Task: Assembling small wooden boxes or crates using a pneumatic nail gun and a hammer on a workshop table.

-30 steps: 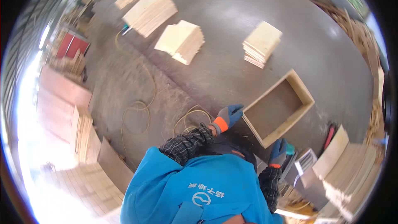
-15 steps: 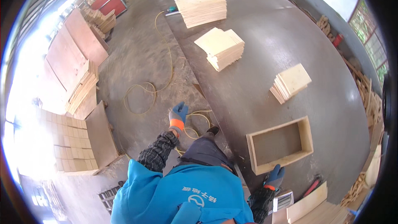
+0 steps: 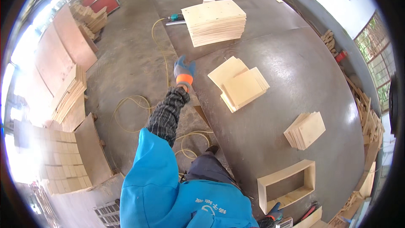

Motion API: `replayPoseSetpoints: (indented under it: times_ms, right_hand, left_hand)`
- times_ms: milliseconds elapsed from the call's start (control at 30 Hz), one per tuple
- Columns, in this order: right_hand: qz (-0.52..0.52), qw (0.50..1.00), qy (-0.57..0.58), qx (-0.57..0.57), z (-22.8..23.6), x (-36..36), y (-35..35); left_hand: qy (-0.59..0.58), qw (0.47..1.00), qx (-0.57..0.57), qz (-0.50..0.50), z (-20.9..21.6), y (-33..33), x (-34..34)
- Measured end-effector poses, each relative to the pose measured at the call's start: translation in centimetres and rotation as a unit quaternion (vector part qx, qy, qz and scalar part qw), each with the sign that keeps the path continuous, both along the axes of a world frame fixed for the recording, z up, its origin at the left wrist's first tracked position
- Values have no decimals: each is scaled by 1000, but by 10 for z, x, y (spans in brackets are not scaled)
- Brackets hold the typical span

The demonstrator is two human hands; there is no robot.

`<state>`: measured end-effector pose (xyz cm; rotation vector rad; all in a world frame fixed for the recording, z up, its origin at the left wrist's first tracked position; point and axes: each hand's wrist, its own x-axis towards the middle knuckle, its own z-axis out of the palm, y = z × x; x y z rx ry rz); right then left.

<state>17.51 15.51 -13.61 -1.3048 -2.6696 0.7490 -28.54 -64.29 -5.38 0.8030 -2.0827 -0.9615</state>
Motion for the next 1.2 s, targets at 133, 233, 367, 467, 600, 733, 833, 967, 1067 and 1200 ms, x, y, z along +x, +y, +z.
replayPoseSetpoints:
  times_ms: [133,233,367,467,600,733,833,967,1067,1200]
  right_hand:
    - [-51,972,-110,201,-45,29,43]
    - [-72,967,-122,213,-46,44,50]
    - [-96,959,-206,171,-28,32,37]
    - [-124,966,-174,148,-20,36,40]
    - [-123,967,-191,116,-1,8,10]
    - [-138,961,-180,156,-12,16,16]
    - [-139,952,-166,218,-37,33,34]
    - [-143,958,-213,131,-18,-4,8]
    - [-135,947,-253,147,-11,4,17]
    - [-159,954,-235,98,-7,-8,0]
  left_hand:
    - [-1,998,-66,-20,18,-22,-99]
    - [-13,999,-51,-13,44,-24,-141]
    - [-51,991,-122,-19,73,-46,-173]
    - [-105,982,-152,-36,78,-36,-197]
    - [-133,945,-297,-4,71,-36,-196]
    - [-152,942,-294,-60,88,-28,-194]
    - [-133,925,-353,-52,82,-18,-205]
    - [-159,890,-418,-91,77,-56,-203]
    - [-87,889,-437,-108,89,-44,-213]
    - [27,922,-380,-70,166,-22,-199]
